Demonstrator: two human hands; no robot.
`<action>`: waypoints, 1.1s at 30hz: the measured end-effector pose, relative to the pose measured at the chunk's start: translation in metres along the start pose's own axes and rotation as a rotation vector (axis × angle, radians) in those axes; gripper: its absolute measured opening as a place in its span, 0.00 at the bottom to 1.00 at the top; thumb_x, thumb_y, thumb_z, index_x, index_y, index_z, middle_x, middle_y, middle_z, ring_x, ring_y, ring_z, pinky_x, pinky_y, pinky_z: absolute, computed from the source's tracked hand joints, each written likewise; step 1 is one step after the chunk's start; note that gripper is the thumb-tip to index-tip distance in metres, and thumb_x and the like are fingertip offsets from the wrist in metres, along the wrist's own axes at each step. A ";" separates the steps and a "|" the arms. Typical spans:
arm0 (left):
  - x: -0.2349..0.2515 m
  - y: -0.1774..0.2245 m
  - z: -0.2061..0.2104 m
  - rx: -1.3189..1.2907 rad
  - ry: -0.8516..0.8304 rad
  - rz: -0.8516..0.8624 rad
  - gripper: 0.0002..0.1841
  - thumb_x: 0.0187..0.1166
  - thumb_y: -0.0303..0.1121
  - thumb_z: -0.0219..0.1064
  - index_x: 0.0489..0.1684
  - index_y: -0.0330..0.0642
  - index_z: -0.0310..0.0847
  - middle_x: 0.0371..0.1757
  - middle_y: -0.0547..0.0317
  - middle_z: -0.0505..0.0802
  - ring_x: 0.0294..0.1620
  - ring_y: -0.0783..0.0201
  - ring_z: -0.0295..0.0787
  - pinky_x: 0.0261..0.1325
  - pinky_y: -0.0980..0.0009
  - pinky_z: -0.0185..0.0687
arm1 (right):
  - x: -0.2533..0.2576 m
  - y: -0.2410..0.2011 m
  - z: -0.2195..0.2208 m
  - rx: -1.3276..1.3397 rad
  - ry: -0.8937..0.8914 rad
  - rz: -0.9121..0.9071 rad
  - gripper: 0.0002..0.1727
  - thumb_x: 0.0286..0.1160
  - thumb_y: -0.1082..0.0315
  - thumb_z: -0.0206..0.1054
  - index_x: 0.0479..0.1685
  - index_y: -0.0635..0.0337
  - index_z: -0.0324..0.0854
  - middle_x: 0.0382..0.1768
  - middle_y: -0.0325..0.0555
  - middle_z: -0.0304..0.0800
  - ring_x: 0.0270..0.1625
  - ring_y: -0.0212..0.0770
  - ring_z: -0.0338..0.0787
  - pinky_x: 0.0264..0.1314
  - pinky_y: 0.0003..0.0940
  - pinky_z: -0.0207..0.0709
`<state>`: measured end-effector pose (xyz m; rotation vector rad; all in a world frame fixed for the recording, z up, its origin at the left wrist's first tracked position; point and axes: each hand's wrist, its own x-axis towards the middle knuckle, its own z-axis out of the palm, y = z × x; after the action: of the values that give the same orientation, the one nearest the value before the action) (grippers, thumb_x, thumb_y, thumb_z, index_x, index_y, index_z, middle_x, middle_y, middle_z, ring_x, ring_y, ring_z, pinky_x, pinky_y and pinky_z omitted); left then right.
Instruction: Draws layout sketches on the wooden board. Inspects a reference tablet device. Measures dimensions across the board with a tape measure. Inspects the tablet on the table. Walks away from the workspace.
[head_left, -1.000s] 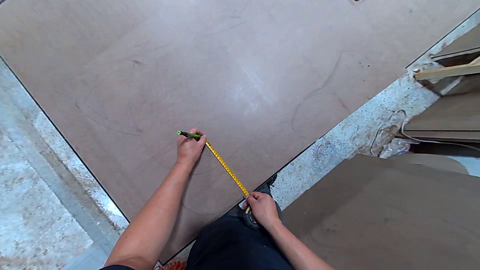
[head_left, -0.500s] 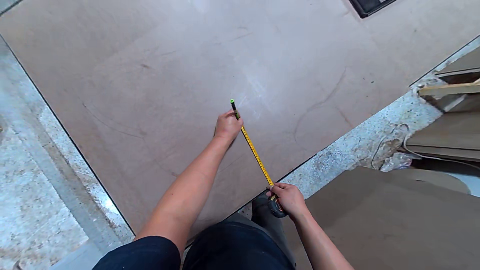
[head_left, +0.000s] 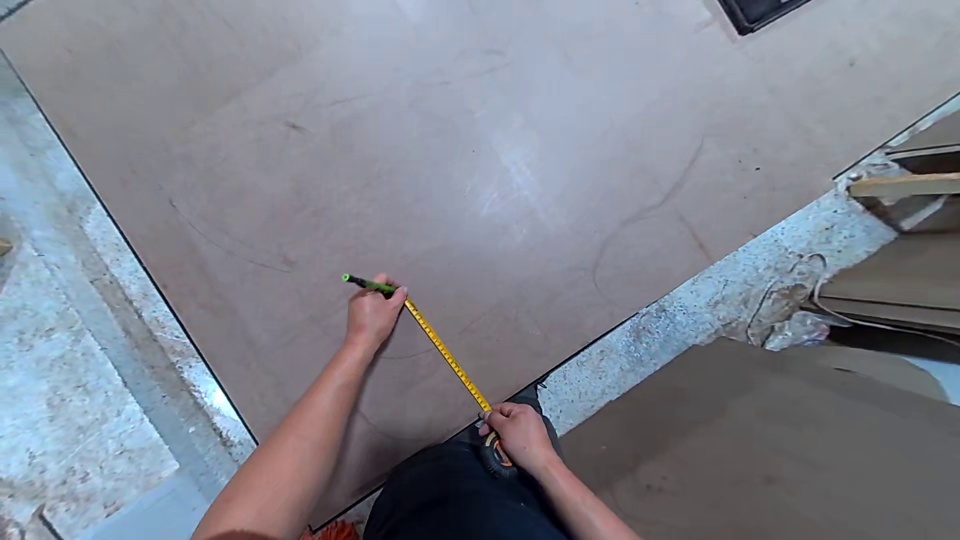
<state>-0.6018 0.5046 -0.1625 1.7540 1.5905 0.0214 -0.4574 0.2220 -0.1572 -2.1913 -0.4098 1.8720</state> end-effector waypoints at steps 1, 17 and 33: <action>-0.004 -0.008 -0.001 -0.039 0.029 -0.005 0.10 0.83 0.43 0.70 0.47 0.48 0.89 0.37 0.53 0.94 0.41 0.54 0.91 0.51 0.44 0.84 | 0.001 0.000 -0.003 -0.013 -0.029 -0.014 0.15 0.84 0.55 0.62 0.38 0.44 0.95 0.32 0.25 0.98 0.35 0.28 0.93 0.46 0.41 0.83; -0.057 0.000 0.085 0.110 0.204 0.600 0.22 0.92 0.43 0.52 0.76 0.45 0.81 0.83 0.55 0.81 0.87 0.52 0.72 0.88 0.48 0.65 | 0.026 -0.033 -0.197 -0.528 0.093 -0.195 0.17 0.88 0.49 0.58 0.52 0.41 0.93 0.37 0.32 0.97 0.40 0.34 0.94 0.52 0.48 0.87; -0.043 0.147 0.142 0.083 0.376 -0.187 0.23 0.90 0.35 0.55 0.81 0.37 0.73 0.88 0.42 0.73 0.89 0.39 0.66 0.85 0.38 0.66 | 0.162 -0.210 -0.607 -1.051 0.124 -0.452 0.18 0.84 0.46 0.65 0.44 0.49 0.91 0.39 0.46 0.94 0.47 0.50 0.93 0.55 0.62 0.82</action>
<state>-0.4186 0.4041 -0.1663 1.7283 2.0475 0.2075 0.1527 0.4798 -0.1381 -2.3757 -2.0176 1.3660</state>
